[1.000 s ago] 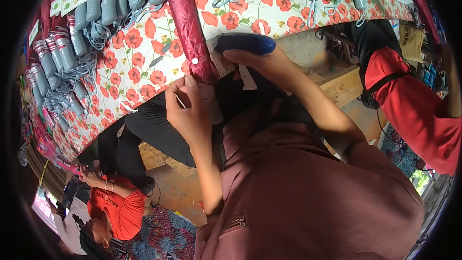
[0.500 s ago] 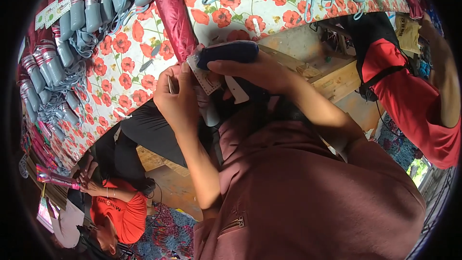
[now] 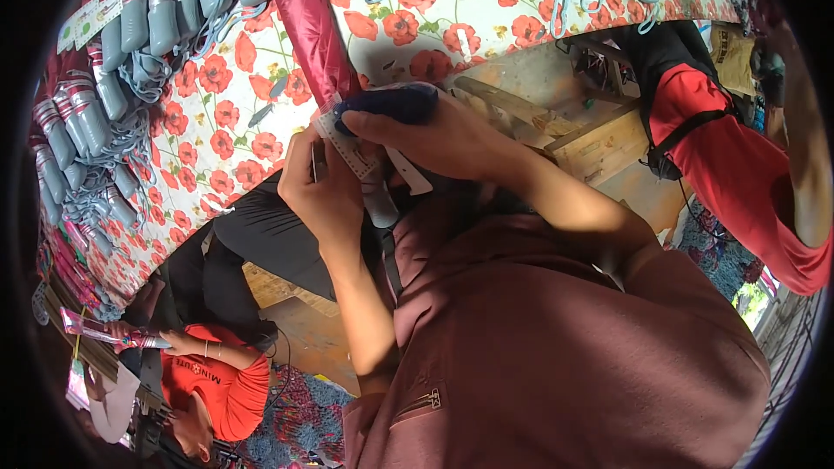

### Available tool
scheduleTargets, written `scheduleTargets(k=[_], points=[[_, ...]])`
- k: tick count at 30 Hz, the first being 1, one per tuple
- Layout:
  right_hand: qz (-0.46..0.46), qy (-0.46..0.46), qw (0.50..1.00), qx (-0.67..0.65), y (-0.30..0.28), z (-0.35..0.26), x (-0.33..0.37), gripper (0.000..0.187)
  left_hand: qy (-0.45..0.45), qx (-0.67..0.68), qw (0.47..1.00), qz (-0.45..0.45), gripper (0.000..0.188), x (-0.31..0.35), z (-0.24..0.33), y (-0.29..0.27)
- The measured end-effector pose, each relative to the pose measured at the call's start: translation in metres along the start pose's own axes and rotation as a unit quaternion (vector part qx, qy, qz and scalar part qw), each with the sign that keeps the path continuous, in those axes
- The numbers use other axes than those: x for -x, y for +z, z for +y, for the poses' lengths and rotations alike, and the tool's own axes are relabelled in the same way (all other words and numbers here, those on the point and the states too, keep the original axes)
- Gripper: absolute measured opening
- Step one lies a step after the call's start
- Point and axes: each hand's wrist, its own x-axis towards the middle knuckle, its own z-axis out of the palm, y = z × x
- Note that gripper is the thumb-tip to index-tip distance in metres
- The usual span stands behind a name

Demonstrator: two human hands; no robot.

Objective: Applying adhesive labels to the handles of small umbrellas at a production table.

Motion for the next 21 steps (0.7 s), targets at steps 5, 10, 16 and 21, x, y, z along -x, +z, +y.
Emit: scheduleTargets(k=[5, 10, 16, 21], points=[[0.02, -0.028, 0.999, -0.033, 0.005, -0.015, 0.003, 0.059, -0.064, 0.023, 0.997, 0.02, 0.019, 0.007, -0.002, 0.0], [-0.025, 0.102, 0.987, -0.118, 0.005, -0.026, 0.005, 0.063, -0.043, 0.047, 0.997, 0.051, 0.018, 0.011, -0.008, 0.007], [-0.013, 0.099, 0.993, -0.064, 0.002, -0.029, 0.008, 0.061, -0.034, 0.025, 0.997, 0.066, 0.014, 0.009, -0.003, 0.007], [0.072, 0.0, 0.981, -0.182, -0.014, -0.046, 0.023, 0.049, -0.12, 0.07, 0.986, 0.093, 0.009, 0.006, 0.001, 0.004]])
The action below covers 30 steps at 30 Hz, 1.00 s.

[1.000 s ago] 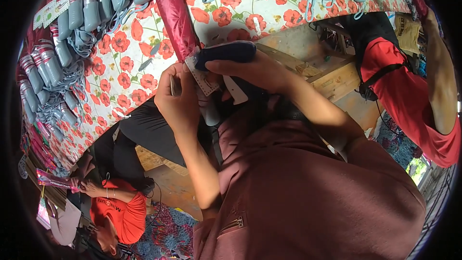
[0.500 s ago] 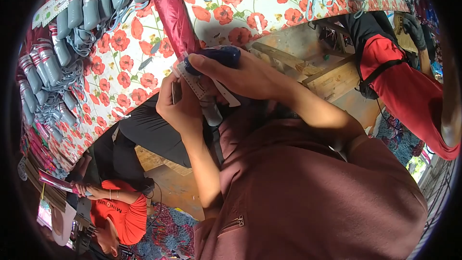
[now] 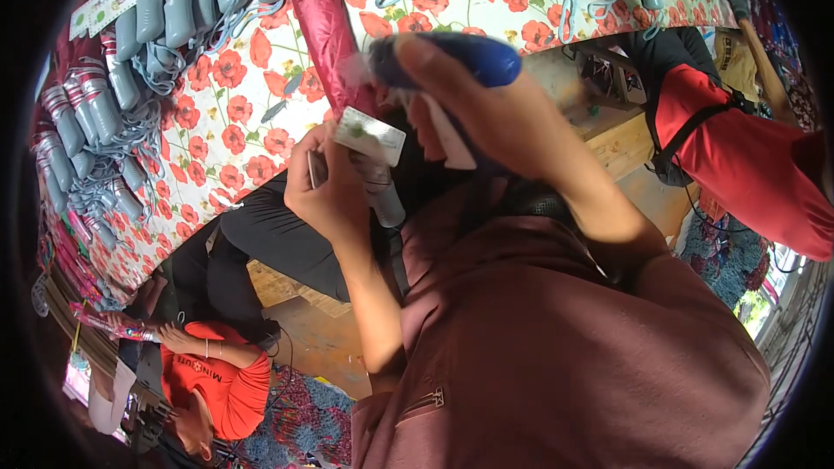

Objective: Applying adhesive labels to the handles of small umbrellas at a production table.

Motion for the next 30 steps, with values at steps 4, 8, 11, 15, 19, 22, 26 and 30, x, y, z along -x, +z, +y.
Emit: scheduleTargets(k=[4, 8, 11, 15, 19, 22, 26, 30], points=[[-0.002, -0.087, 0.992, 0.094, -0.008, -0.001, -0.005, 0.041, 0.029, -0.022, 0.999, -0.04, 0.011, -0.002, -0.002, 0.003], [0.028, -0.089, 0.993, 0.077, -0.004, -0.003, 0.002, 0.036, 0.013, -0.039, 0.999, -0.014, 0.015, 0.003, -0.001, 0.0], [0.035, -0.099, 0.993, 0.054, -0.006, 0.003, 0.001, 0.035, 0.019, -0.068, 0.997, -0.014, 0.018, 0.01, -0.003, -0.009], [0.01, -0.105, 0.993, 0.057, -0.015, 0.018, -0.008, 0.034, 0.041, -0.137, 0.988, -0.054, 0.028, 0.029, -0.002, -0.024], [-0.009, -0.08, 0.994, 0.077, -0.005, 0.012, -0.004, 0.032, -0.012, -0.201, 0.97, -0.138, 0.03, 0.043, 0.002, -0.025], [-0.027, -0.111, 0.991, 0.075, 0.004, 0.017, -0.004, 0.03, 0.042, -0.216, 0.968, -0.12, 0.025, 0.042, -0.006, -0.024], [-0.016, -0.166, 0.985, 0.036, 0.006, 0.008, 0.0, 0.031, 0.144, -0.12, 0.981, -0.057, 0.021, 0.037, 0.018, -0.038], [0.011, -0.138, 0.99, -0.001, 0.005, 0.009, 0.005, 0.031, 0.174, -0.122, 0.977, 0.014, 0.03, 0.013, 0.027, -0.058]])
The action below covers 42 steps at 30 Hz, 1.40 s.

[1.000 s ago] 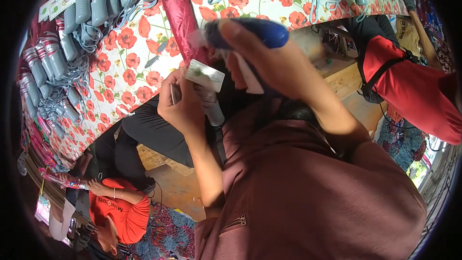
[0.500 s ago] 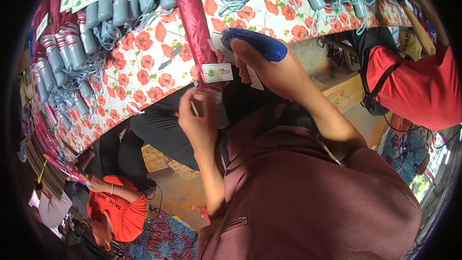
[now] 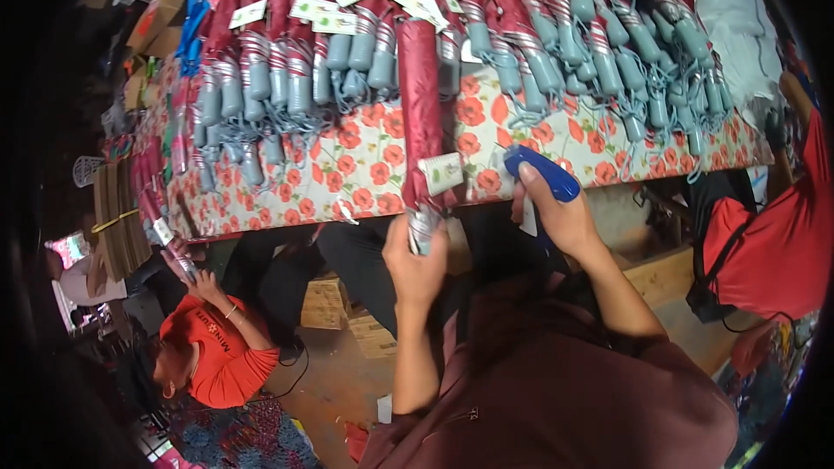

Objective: Applying adhesive labels to the handles of small umbrellas at a production table.

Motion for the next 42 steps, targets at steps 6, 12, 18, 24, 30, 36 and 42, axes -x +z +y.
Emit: scheduleTargets(k=[6, 12, 18, 24, 30, 36, 42], points=[[0.001, 0.041, 0.999, -0.014, -0.001, 0.001, 0.006, 0.031, -0.013, -0.022, 0.994, 0.103, 0.029, -0.108, -0.019, -0.055], [-0.006, 0.059, 0.998, 0.009, -0.002, 0.008, 0.013, 0.033, 0.177, -0.277, 0.898, 0.293, 0.042, -0.23, 0.028, -0.129], [-0.007, 0.028, 0.999, 0.024, 0.008, 0.003, 0.006, 0.033, -0.167, 0.276, 0.942, 0.096, 0.021, -0.176, 0.002, -0.104], [-0.032, 0.053, 0.998, 0.022, 0.018, 0.005, 0.005, 0.031, -0.326, 0.566, 0.757, 0.036, 0.039, -0.063, -0.02, -0.056], [-0.106, 0.009, 0.993, 0.054, 0.024, 0.013, 0.003, 0.024, -0.26, 0.47, 0.842, 0.054, 0.028, -0.019, 0.002, -0.056], [-0.164, -0.042, 0.983, 0.073, 0.044, -0.018, 0.024, 0.016, -0.229, 0.347, 0.905, 0.092, 0.023, -0.004, 0.027, -0.063], [-0.224, -0.132, 0.961, 0.094, 0.048, -0.028, 0.036, 0.014, -0.192, 0.332, 0.92, 0.084, 0.017, 0.002, 0.049, -0.065]])
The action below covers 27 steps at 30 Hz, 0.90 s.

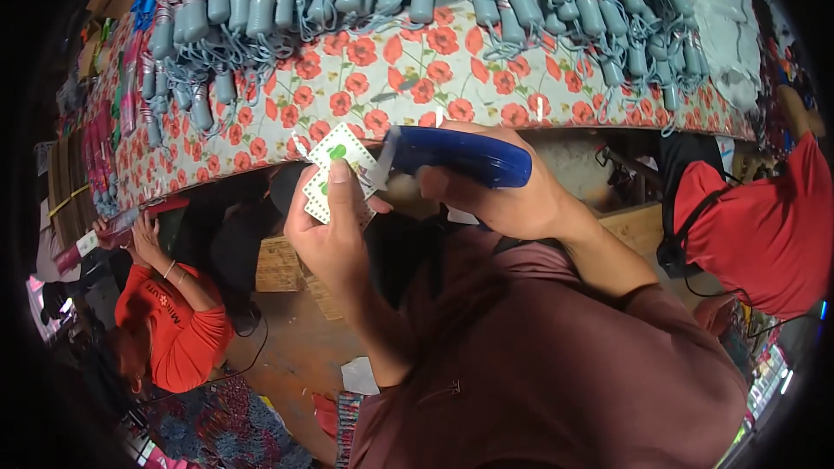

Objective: Applying adhesive labels to the handles of small umbrellas at a production table.

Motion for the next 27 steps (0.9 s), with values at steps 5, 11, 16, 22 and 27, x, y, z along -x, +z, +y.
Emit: scheduleTargets(k=[5, 11, 16, 22, 27], points=[[-0.006, 0.017, 0.999, -0.039, 0.004, -0.006, 0.003, 0.014, 0.019, -0.024, 0.999, -0.033, 0.017, 0.004, 0.0, 0.0], [0.0, 0.098, 0.994, -0.053, 0.005, -0.009, 0.003, 0.023, 0.045, -0.073, 0.994, -0.073, 0.012, 0.007, 0.002, -0.001], [0.023, 0.11, 0.991, -0.078, 0.013, -0.004, 0.0, 0.019, 0.099, -0.159, 0.977, -0.101, 0.011, 0.008, -0.005, 0.005], [0.058, 0.108, 0.992, 0.04, 0.001, 0.005, 0.0, 0.018, 0.013, -0.213, 0.961, -0.177, 0.017, 0.004, -0.01, 0.008], [0.152, -0.009, 0.983, 0.099, -0.023, 0.021, -0.001, 0.018, 0.036, -0.119, 0.99, -0.065, 0.019, -0.015, -0.035, 0.043]])
